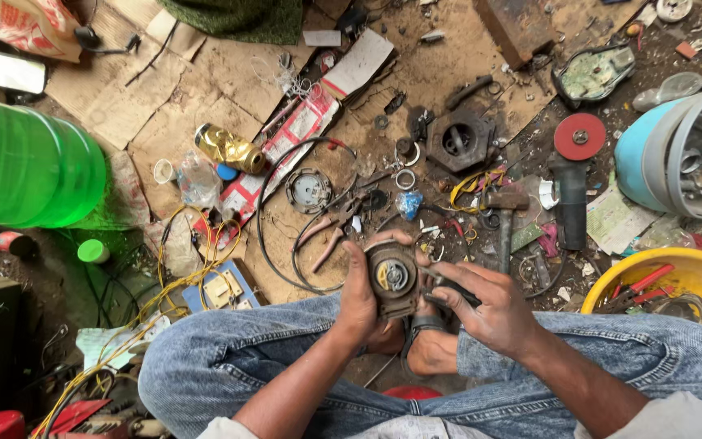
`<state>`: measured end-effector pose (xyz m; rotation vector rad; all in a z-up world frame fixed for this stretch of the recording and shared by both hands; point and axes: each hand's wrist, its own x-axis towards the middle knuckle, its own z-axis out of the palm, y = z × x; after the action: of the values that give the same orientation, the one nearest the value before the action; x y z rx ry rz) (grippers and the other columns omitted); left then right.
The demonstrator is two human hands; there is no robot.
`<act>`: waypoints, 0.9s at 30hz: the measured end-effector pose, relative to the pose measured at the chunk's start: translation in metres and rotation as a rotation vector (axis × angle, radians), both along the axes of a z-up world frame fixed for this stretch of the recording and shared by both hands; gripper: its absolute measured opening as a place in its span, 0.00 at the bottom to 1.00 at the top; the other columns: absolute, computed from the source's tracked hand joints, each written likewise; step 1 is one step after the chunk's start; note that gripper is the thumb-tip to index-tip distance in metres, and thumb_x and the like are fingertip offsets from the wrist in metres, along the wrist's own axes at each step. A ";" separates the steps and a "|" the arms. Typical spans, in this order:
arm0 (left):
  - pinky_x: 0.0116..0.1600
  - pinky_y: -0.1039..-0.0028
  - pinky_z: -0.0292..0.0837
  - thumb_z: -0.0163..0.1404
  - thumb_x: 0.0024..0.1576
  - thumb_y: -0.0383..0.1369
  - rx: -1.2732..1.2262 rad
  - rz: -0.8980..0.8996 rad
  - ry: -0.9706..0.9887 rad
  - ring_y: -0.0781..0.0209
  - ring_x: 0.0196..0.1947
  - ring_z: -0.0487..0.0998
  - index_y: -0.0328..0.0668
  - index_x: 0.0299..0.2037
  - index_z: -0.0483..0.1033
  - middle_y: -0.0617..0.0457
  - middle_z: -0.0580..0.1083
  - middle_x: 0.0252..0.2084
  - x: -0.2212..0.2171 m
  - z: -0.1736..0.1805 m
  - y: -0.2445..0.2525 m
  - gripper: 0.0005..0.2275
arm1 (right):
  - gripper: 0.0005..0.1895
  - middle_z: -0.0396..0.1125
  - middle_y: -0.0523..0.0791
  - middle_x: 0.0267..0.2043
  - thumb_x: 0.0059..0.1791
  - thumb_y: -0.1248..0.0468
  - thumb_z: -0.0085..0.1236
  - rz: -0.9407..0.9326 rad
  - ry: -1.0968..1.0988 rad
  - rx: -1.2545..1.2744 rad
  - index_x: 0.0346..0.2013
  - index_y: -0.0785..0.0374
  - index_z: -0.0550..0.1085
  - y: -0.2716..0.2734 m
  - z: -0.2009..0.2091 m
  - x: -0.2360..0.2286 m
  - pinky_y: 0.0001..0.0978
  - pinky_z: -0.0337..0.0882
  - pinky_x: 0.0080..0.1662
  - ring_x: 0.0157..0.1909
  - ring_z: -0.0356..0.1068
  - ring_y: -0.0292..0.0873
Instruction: The person sits on the floor and uses a screwdriver to disassemble a small mechanical component. They then use an angle grinder to cut or smooth a metal part held in a vise.
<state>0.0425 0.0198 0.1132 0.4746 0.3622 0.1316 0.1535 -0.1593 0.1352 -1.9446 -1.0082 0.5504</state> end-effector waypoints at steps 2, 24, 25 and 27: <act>0.41 0.69 0.82 0.31 0.63 0.62 -0.135 -0.040 -0.015 0.55 0.40 0.82 0.39 0.56 0.66 0.44 0.76 0.45 0.001 0.003 0.004 0.32 | 0.21 0.76 0.51 0.46 0.47 0.63 0.65 0.011 0.033 0.030 0.53 0.65 0.76 -0.001 -0.003 0.005 0.34 0.77 0.42 0.44 0.80 0.46; 0.33 0.72 0.80 0.21 0.64 0.63 0.002 -0.431 0.067 0.59 0.28 0.80 0.30 0.61 0.69 0.43 0.77 0.39 -0.006 -0.008 0.011 0.40 | 0.10 0.74 0.44 0.27 0.43 0.57 0.67 0.122 -0.241 -0.071 0.35 0.59 0.81 0.001 0.008 0.026 0.38 0.70 0.25 0.23 0.74 0.45; 0.32 0.72 0.80 0.22 0.64 0.63 -0.006 -0.440 0.052 0.59 0.28 0.80 0.30 0.61 0.70 0.43 0.77 0.38 -0.005 -0.008 0.011 0.40 | 0.10 0.74 0.44 0.27 0.44 0.57 0.67 0.134 -0.254 -0.052 0.34 0.59 0.81 0.001 0.008 0.026 0.38 0.70 0.25 0.24 0.74 0.45; 0.30 0.72 0.80 0.22 0.65 0.63 -0.034 -0.469 0.054 0.59 0.26 0.80 0.32 0.61 0.70 0.43 0.77 0.36 -0.006 -0.006 0.011 0.39 | 0.11 0.74 0.44 0.27 0.43 0.57 0.68 0.141 -0.210 -0.104 0.35 0.59 0.81 0.000 0.007 0.027 0.39 0.70 0.25 0.23 0.74 0.45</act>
<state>0.0368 0.0311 0.1067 0.5191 0.2976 -0.3420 0.1800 -0.1592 0.1421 -2.0655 -1.2786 0.4917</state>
